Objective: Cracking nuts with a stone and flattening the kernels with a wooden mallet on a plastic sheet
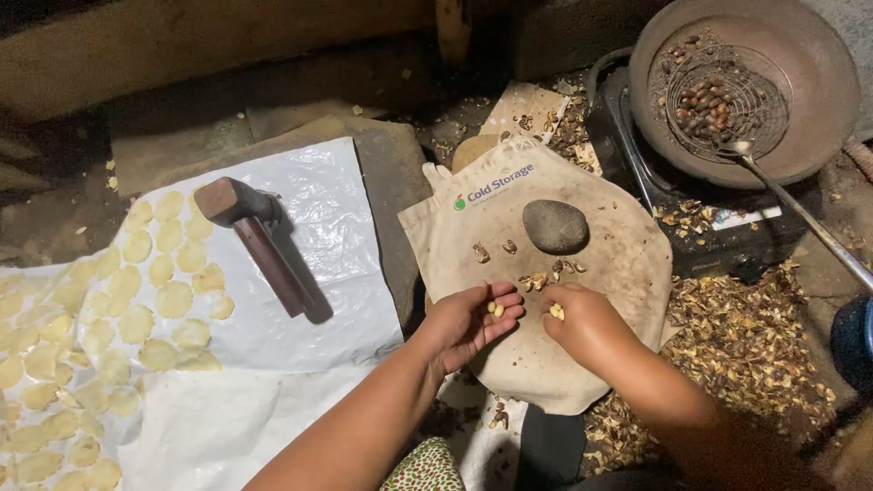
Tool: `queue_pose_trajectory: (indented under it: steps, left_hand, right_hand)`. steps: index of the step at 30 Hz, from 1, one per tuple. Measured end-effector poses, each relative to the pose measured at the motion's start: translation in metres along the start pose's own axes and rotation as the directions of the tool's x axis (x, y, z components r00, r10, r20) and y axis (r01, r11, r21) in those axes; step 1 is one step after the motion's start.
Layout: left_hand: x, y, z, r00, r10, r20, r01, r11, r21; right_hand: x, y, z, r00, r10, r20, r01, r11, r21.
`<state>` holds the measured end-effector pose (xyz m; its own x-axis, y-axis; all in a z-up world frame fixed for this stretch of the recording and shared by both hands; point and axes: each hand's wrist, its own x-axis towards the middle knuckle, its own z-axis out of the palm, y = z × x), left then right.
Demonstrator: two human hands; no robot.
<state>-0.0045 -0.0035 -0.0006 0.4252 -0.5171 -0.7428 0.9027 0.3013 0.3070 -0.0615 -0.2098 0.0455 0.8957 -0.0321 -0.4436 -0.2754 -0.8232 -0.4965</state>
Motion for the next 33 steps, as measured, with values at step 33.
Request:
queue_pose_trajectory:
  steps: [33]
  left_hand:
    - [-0.007, 0.032, -0.040, 0.976, 0.145, 0.165, -0.069, 0.915, -0.397]
  right_hand:
    - [0.040, -0.017, 0.033, 0.876, -0.435, -0.210, 0.348, 0.870, -0.350]
